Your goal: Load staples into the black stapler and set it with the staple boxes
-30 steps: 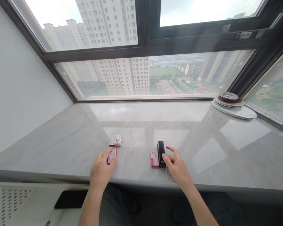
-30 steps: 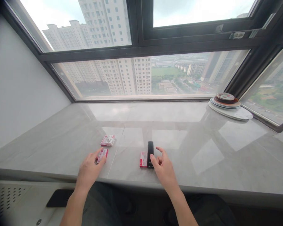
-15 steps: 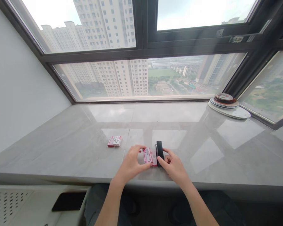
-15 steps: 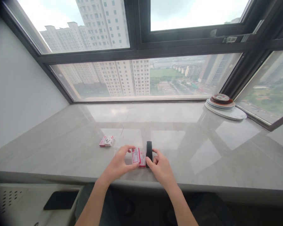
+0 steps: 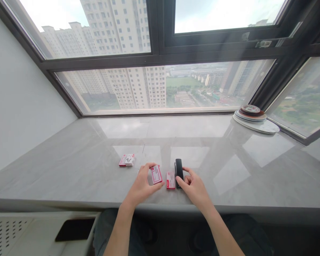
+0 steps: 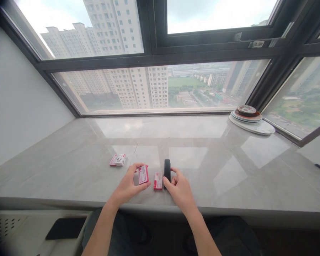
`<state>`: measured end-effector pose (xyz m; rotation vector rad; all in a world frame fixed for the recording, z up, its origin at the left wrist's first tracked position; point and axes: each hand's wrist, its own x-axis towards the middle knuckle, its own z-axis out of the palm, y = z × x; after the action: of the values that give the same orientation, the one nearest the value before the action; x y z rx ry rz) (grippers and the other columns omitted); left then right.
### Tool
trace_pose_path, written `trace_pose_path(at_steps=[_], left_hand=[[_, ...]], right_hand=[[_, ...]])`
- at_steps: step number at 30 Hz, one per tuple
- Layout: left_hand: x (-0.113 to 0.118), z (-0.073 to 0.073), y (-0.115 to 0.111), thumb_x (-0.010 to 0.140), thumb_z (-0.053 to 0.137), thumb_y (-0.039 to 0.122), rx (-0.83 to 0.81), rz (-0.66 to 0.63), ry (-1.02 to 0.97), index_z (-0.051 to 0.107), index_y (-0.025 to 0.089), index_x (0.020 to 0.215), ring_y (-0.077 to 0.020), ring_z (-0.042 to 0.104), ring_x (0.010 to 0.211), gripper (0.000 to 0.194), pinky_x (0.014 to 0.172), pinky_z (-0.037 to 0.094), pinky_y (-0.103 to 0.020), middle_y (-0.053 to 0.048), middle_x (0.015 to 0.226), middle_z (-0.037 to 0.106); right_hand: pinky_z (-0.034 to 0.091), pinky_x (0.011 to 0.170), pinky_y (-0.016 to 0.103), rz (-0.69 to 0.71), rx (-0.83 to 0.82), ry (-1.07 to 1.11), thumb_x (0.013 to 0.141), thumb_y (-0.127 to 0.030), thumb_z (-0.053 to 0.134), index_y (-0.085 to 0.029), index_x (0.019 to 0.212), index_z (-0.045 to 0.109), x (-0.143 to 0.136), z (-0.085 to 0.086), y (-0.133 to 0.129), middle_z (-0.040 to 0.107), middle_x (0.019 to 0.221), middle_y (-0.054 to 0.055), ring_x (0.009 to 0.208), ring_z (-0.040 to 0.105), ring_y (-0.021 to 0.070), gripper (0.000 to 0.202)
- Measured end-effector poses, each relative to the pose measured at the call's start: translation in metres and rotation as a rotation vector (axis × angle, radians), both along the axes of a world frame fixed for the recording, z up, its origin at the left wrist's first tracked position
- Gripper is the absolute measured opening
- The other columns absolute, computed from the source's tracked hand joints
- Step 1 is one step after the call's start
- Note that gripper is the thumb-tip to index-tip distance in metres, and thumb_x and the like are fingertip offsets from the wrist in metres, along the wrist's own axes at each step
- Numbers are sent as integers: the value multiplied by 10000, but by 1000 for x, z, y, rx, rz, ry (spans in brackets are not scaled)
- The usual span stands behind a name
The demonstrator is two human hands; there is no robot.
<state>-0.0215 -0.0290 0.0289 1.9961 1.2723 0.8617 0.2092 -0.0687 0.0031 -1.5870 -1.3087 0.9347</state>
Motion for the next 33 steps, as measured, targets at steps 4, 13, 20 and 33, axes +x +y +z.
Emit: trace_pose_path(at_steps=[4,13,20,33], left_hand=[[6,5,-1,705,826,289,1,-100,66,561,318,1277,-253,565,1251,631,1079,454,-377,-42,1338,593],[15,10,12,696,825,402,54,-39,176,599,267,1194,-266,623,1052,564,953,487,-389,-45,1095,634],[22,18,8,656,850,405,7,-154,231,624,307,1180,-283,616,1084,580,938,495,-382,-30,1084,646],[29,7,15,699,876,476,90,-253,238,612,385,1314,-274,588,1156,675,1026,462,-408,-1,1206,671]], right_hand=[[403,597,269,4,0,-4,865,-530,641,-189,1317,593,1,-1,0,432,573,-83,569,454,153,569],[399,598,260,5,10,17,878,-527,641,-170,1324,590,2,-3,1,423,574,-88,572,455,144,573],[392,588,257,10,3,9,883,-524,641,-179,1312,594,2,-3,1,423,568,-91,565,450,142,553],[373,540,245,53,-10,16,911,-536,609,-197,1298,587,4,-7,2,432,579,-88,537,458,135,514]])
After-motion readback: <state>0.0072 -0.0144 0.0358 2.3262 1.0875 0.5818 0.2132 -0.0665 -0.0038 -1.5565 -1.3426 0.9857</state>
